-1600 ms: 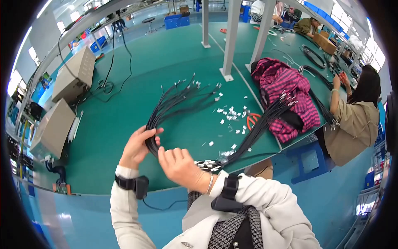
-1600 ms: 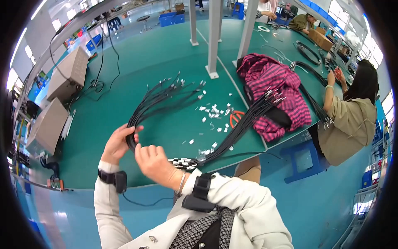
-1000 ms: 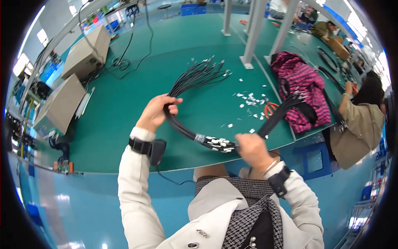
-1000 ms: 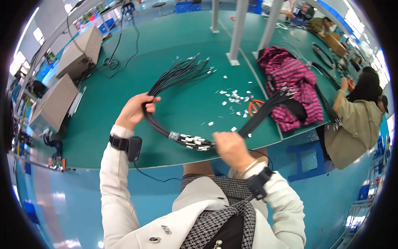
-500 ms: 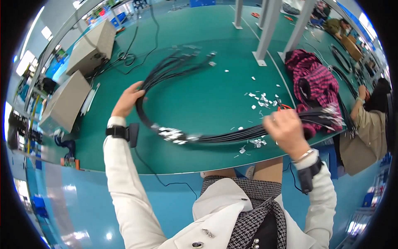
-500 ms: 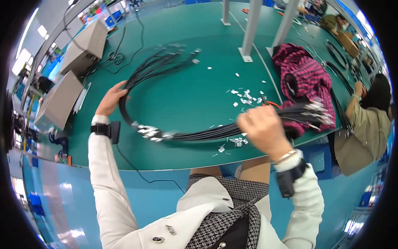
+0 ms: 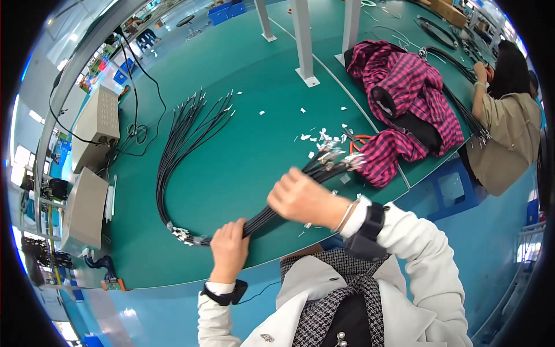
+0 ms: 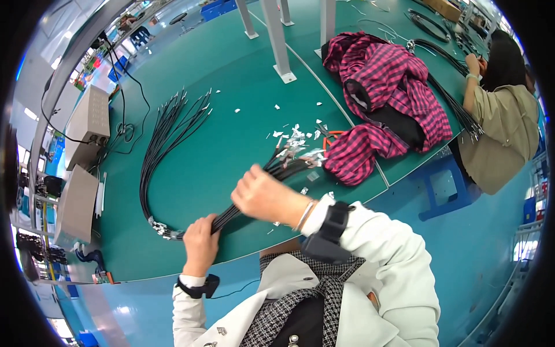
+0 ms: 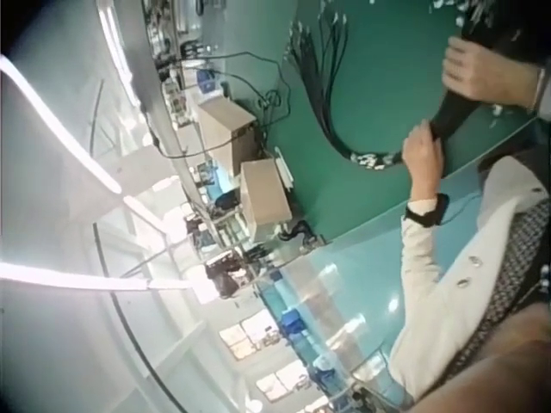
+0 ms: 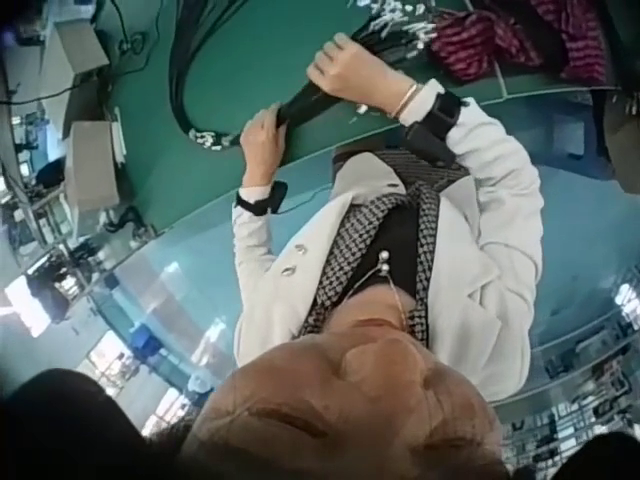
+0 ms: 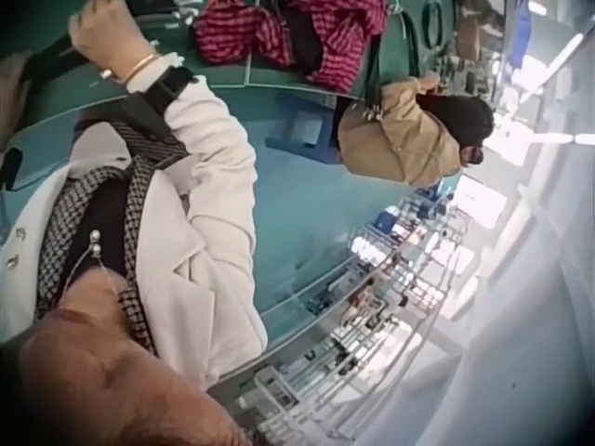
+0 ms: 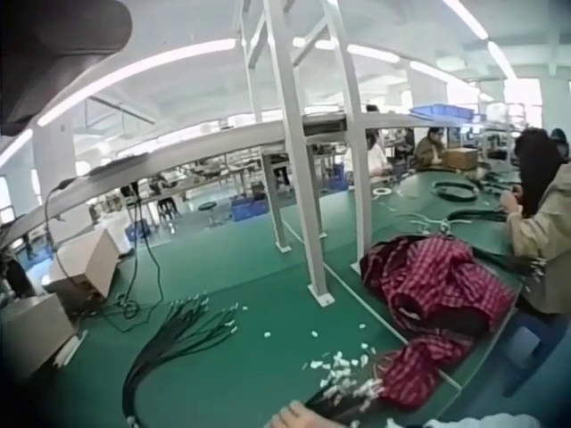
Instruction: The person gathers a bundle of cables and uses shears to trim the ends and strip the insulation from each wire. They repeatedly pick up the wires one by one to cut them, occasionally repositioning the bundle.
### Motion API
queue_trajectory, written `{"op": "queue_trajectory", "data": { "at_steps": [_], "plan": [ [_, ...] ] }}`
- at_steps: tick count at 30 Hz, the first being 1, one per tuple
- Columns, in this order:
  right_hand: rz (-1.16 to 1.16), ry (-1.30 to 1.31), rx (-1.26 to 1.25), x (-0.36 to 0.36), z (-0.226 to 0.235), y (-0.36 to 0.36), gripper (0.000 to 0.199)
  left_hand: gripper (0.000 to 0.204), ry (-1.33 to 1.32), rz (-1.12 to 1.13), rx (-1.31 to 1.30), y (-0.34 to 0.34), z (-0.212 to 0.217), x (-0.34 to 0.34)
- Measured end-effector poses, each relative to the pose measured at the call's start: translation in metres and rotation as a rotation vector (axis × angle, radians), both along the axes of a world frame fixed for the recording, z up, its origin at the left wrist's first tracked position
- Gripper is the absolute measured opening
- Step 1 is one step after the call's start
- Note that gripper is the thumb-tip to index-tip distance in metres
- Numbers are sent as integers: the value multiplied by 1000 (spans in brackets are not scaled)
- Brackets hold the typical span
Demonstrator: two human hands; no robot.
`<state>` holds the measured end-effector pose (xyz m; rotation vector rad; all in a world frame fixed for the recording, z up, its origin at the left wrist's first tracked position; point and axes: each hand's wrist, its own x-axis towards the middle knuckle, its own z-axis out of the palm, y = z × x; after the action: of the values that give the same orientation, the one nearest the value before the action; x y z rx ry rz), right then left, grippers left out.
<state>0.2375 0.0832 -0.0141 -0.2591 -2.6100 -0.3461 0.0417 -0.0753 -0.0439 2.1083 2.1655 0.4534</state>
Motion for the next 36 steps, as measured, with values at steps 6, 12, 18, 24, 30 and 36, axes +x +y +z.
{"op": "queue_trajectory", "data": {
  "at_steps": [6, 12, 18, 24, 30, 36],
  "plan": [
    [-272, 69, 105, 73, 9, 66, 32, 36, 95, 52, -61, -18, 4, -23],
    [-414, 116, -515, 134, -8, 59, 40, 42, 174, 149, 133, -10, 0, 16],
    [-489, 161, -239, 168, -11, 46, 31, 48, -23, 159, 242, 17, -9, 62],
    [-563, 254, -272, 225, -46, 101, 21, 45, -46, 261, 275, 26, -24, 67],
    [-540, 416, -365, 231, -61, 120, 16, 42, 36, 249, 272, 24, -26, 64],
    [-546, 454, -408, 230, -64, 116, 15, 43, 80, 240, 272, 22, -30, 62]
  ]
}}
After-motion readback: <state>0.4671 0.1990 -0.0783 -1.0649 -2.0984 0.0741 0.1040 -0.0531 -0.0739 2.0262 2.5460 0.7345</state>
